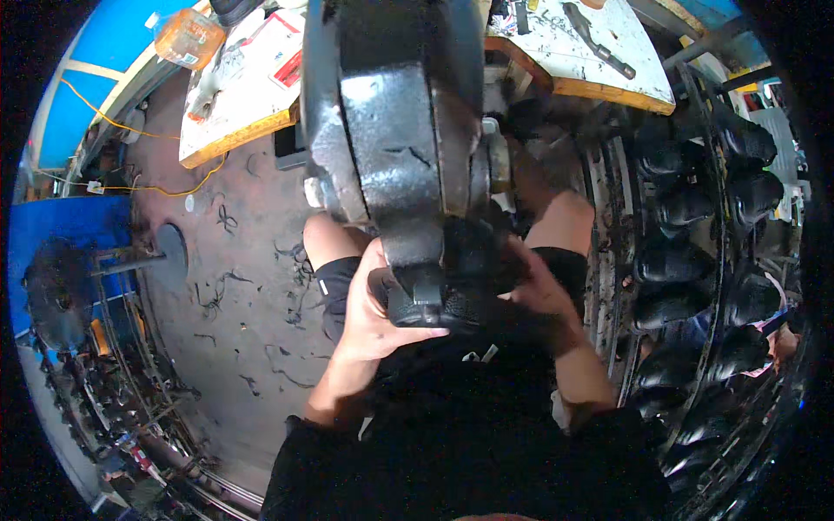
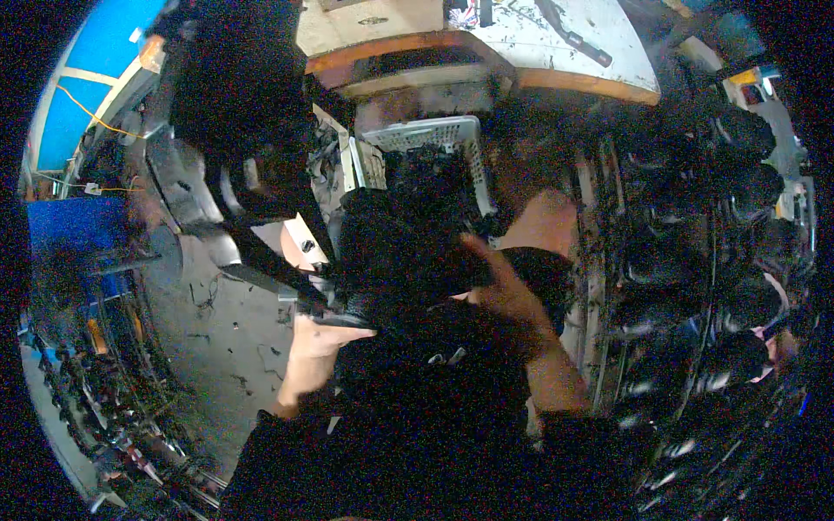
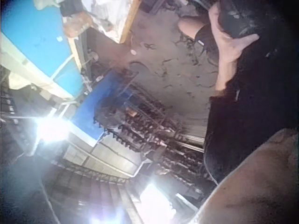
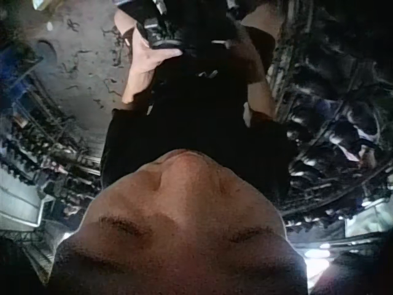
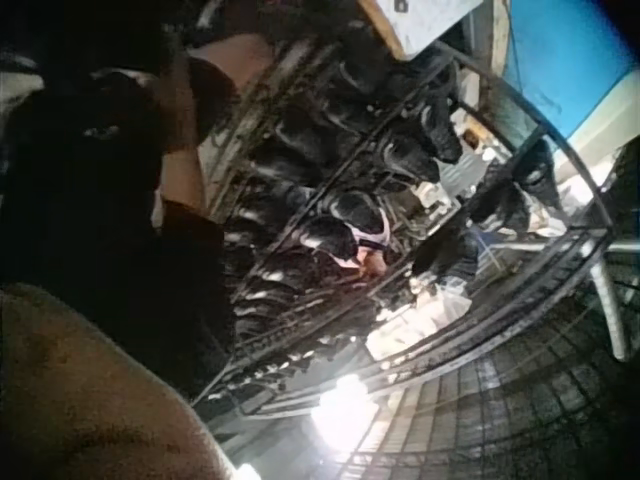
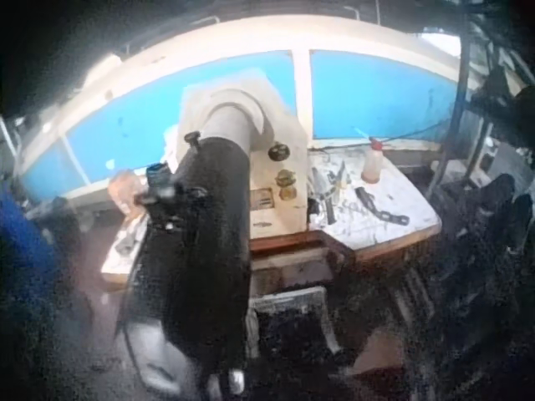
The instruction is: Apply polish and buff the sides of leather shoes using a rotary machine.
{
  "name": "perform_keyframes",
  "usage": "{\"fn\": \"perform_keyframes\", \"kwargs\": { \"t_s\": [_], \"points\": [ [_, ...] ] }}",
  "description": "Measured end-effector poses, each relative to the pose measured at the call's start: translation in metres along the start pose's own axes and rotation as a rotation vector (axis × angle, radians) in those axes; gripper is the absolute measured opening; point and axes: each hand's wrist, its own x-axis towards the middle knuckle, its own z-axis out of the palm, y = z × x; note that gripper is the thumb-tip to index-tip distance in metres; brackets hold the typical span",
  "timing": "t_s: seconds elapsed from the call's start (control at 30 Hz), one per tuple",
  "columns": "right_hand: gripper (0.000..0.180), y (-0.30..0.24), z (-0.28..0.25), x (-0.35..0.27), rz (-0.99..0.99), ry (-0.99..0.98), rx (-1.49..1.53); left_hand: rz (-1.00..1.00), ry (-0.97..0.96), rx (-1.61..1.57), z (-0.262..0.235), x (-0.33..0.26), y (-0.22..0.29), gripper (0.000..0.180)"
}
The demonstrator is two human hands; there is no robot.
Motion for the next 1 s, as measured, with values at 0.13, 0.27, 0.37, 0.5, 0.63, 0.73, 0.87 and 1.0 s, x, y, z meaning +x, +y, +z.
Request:
{"fn": "perform_keyframes", "kwargs": {
  "t_s": [0.13, 0.27, 0.37, 0.5, 0.63, 0.73, 0.87, 1.0],
  "points": [
    [0.090, -0.049, -0.043, -0.021, -0.194, 0.055, -0.576, -0.301, 0.170, -0.245, 0.007, -0.017, -0.011, 0.109],
    [0.089, -0.099, -0.034, -0.029, -0.366, -0.004, -1.164, -0.049, -0.033, 0.392, -0.005, -0.019, -0.031, 0.089],
    [0.085, -0.116, -0.023, -0.033, -0.402, 0.040, -1.366, -0.223, 0.141, -0.628, 0.004, -0.025, -0.047, 0.066],
    [0.088, -0.094, -0.034, -0.037, -0.272, 0.153, -1.028, -0.216, 0.095, -0.333, 0.012, -0.023, -0.041, 0.059],
    [0.094, -0.070, -0.058, -0.042, -0.345, 0.249, -1.014, -0.102, 0.003, -0.258, 0.024, -0.006, -0.028, 0.063],
    [0.096, -0.067, -0.060, -0.041, -0.358, 0.248, -1.044, -0.054, 0.078, -0.336, 0.030, -0.006, -0.019, 0.062],
    [0.094, -0.083, -0.044, -0.038, -0.368, 0.228, -0.997, -0.077, 0.160, -0.197, 0.027, -0.010, -0.018, 0.059],
    [0.085, -0.112, -0.027, -0.042, -0.337, 0.225, -0.930, -0.128, 0.182, -0.208, 0.021, -0.012, -0.019, 0.059]
  ]
}}
